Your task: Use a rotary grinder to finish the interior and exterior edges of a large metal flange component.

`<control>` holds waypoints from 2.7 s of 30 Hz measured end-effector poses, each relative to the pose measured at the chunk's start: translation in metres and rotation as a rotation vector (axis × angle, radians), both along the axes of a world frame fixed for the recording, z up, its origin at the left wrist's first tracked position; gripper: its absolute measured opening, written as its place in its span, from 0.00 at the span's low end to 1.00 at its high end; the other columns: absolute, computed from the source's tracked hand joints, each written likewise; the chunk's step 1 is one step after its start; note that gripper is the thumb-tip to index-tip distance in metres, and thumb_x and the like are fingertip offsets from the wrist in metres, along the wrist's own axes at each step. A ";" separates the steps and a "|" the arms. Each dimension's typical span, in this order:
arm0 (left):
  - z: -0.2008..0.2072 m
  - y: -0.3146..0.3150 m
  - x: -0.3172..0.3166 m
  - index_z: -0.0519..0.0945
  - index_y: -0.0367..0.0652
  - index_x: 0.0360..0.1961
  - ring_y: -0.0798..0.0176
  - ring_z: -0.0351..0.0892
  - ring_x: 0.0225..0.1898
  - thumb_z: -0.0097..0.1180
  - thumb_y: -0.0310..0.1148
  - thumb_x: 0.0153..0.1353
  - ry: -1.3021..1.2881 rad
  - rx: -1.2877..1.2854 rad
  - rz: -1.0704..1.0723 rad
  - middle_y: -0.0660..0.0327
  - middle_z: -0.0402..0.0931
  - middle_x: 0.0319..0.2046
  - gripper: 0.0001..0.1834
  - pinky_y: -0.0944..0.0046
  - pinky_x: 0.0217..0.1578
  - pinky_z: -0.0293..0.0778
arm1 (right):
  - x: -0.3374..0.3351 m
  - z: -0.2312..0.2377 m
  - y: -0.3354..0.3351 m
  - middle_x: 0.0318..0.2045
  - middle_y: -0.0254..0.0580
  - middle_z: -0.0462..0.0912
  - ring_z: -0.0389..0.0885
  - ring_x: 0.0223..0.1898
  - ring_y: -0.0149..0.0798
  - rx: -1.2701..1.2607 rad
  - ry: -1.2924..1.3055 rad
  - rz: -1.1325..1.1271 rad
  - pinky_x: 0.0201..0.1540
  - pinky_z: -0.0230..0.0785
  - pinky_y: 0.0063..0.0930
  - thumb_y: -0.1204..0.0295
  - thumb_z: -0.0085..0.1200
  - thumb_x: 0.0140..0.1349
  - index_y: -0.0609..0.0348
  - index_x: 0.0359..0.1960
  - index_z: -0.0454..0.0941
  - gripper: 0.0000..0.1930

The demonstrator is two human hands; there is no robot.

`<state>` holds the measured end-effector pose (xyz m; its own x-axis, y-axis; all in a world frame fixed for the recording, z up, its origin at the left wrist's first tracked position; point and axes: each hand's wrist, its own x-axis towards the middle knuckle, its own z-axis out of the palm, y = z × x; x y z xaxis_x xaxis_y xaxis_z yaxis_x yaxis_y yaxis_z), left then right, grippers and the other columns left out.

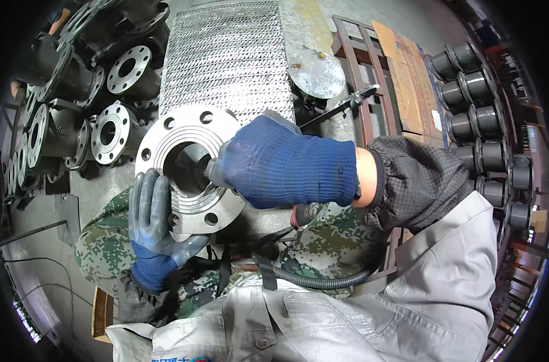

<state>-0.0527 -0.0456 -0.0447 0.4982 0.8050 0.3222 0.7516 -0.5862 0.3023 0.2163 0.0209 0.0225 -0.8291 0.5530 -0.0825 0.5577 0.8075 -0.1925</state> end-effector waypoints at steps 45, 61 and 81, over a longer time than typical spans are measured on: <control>0.031 0.007 0.033 0.73 0.33 0.59 0.35 0.80 0.46 0.57 0.40 0.55 -0.445 -0.354 -0.440 0.44 0.81 0.43 0.32 0.46 0.50 0.73 | 0.162 -0.150 -0.031 0.34 0.49 0.84 0.83 0.36 0.53 0.286 0.434 -1.065 0.41 0.76 0.44 0.73 0.52 0.54 0.48 0.44 0.84 0.16; -0.004 0.025 0.008 0.82 0.48 0.48 0.53 0.73 0.57 0.59 0.34 0.59 0.274 0.104 -0.174 0.63 0.78 0.43 0.15 0.32 0.62 0.61 | 0.162 -0.165 0.048 0.33 0.46 0.84 0.83 0.35 0.52 0.147 0.045 -1.134 0.36 0.75 0.46 0.75 0.51 0.52 0.45 0.46 0.83 0.19; 0.004 0.022 0.004 0.79 0.48 0.51 0.51 0.72 0.59 0.53 0.39 0.63 0.294 0.047 -0.189 0.58 0.81 0.44 0.16 0.29 0.62 0.60 | 0.155 -0.159 0.065 0.32 0.43 0.85 0.84 0.35 0.51 0.074 -0.082 -1.105 0.37 0.75 0.45 0.76 0.51 0.52 0.45 0.39 0.83 0.15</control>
